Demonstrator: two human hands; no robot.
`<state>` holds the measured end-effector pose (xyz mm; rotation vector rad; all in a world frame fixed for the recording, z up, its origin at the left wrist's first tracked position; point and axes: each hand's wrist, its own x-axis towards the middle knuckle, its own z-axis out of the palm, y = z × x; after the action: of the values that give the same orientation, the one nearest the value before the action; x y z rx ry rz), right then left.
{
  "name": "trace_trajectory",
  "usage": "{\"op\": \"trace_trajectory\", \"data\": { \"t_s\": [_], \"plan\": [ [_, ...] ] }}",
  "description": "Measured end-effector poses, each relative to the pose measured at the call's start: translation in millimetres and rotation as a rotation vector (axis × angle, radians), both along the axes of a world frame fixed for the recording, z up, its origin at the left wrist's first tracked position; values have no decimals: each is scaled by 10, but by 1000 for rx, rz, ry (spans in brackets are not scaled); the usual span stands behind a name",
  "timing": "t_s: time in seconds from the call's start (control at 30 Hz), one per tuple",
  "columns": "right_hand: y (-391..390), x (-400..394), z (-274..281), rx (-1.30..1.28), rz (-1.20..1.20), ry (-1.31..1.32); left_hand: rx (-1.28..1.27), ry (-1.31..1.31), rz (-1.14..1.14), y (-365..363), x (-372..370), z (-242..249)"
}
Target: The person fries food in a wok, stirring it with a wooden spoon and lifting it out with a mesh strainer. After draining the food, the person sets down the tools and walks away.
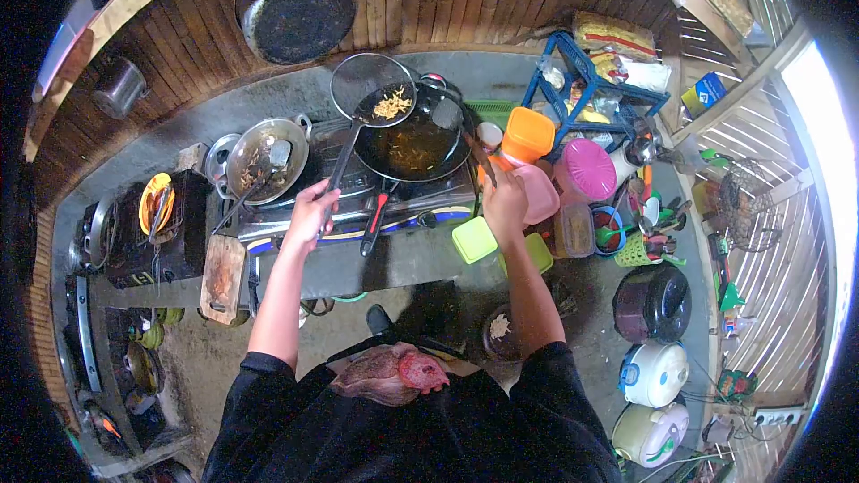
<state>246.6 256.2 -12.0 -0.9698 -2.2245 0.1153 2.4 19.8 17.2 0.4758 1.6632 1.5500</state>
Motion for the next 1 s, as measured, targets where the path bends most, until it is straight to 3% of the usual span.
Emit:
{"op": "trace_trajectory", "data": {
  "t_s": [0.4,0.5,0.57,0.77,1.0],
  "plan": [
    [-82,-216,-271,-106,-1,-17,9,10,-9,4,-26,-12],
    [-117,-271,-242,-196,9,2,-4,24,4,4,-29,-11],
    [-126,-294,-203,-416,2,41,-7,43,-1,8,-34,-14],
    [76,-287,-498,-485,91,135,-7,25,2,9,-40,-1],
    [26,-137,-329,-608,156,119,11,31,-1,10,-67,-80]
  ]
}}
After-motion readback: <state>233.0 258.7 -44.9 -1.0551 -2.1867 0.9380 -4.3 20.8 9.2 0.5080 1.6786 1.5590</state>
